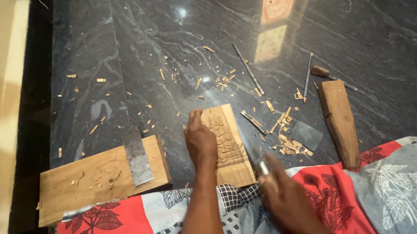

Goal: The person carves a decorative design into a small rectangular wooden block using a chisel and a wooden mallet. They hold the chisel with one hand and strike it with the mallet to remove wood shavings, occasionally adjusting the block's position.

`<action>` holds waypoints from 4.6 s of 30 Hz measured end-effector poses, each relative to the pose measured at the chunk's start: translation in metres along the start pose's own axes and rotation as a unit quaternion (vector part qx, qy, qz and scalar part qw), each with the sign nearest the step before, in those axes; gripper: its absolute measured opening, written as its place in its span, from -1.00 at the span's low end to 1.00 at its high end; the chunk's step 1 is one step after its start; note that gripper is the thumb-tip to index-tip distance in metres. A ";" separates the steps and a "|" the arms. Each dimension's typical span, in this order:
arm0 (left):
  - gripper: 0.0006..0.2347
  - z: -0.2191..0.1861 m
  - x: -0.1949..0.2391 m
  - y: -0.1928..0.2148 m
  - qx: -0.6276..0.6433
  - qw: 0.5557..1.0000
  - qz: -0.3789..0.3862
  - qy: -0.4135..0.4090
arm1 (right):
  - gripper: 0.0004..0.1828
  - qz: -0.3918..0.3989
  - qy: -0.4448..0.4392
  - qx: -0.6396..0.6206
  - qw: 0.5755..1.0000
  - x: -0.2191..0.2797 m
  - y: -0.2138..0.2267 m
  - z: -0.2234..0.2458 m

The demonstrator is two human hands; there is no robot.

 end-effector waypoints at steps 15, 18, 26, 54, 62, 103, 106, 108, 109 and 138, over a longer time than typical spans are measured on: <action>-0.67 0.049 -0.031 -0.025 -0.053 0.993 0.084 -0.059 | -0.68 -0.021 -0.124 -0.296 0.947 -0.013 0.044 -0.002; -0.68 0.050 -0.042 -0.034 -0.039 0.988 0.130 -0.078 | -0.67 0.061 -0.044 -0.327 0.942 -0.024 0.032 -0.011; -0.73 0.032 -0.044 -0.046 -0.071 0.991 0.105 -0.035 | -0.52 -0.027 0.095 0.026 0.995 -0.022 0.033 -0.018; -0.71 0.028 -0.032 -0.045 -0.078 0.990 0.090 -0.074 | -0.45 -0.102 0.205 0.231 0.946 -0.008 0.027 -0.003; -0.73 0.027 -0.032 -0.046 -0.083 0.989 0.083 -0.094 | -0.49 -0.089 0.205 0.199 0.954 -0.012 0.032 0.001; -0.74 0.018 -0.023 -0.045 -0.095 0.980 0.063 -0.160 | -0.50 -0.118 0.209 0.207 0.948 -0.003 0.033 0.001; -0.73 0.019 -0.023 -0.046 -0.090 0.982 0.066 -0.152 | -0.50 -0.117 0.207 0.209 0.949 -0.004 0.033 0.003; -0.74 0.019 -0.024 -0.046 -0.093 0.981 0.067 -0.158 | -0.55 -0.125 0.232 0.200 0.944 -0.003 0.033 0.005; -0.74 0.019 -0.023 -0.046 -0.094 0.980 0.067 -0.160 | -0.55 -0.128 0.236 0.215 0.939 -0.004 0.032 0.006; -0.70 0.008 -0.010 -0.030 -0.167 0.982 0.011 -0.091 | -0.50 -0.097 0.034 0.024 0.994 -0.027 0.024 -0.030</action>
Point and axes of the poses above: each hand's wrist, its own x-axis away from the middle knuckle, its own y-axis out of the back of the hand, z = x × y, the point moved 4 cm from there along -x, towards the middle knuckle, and after that the axes turned 3 degrees about -z, right-handed, at the moved point
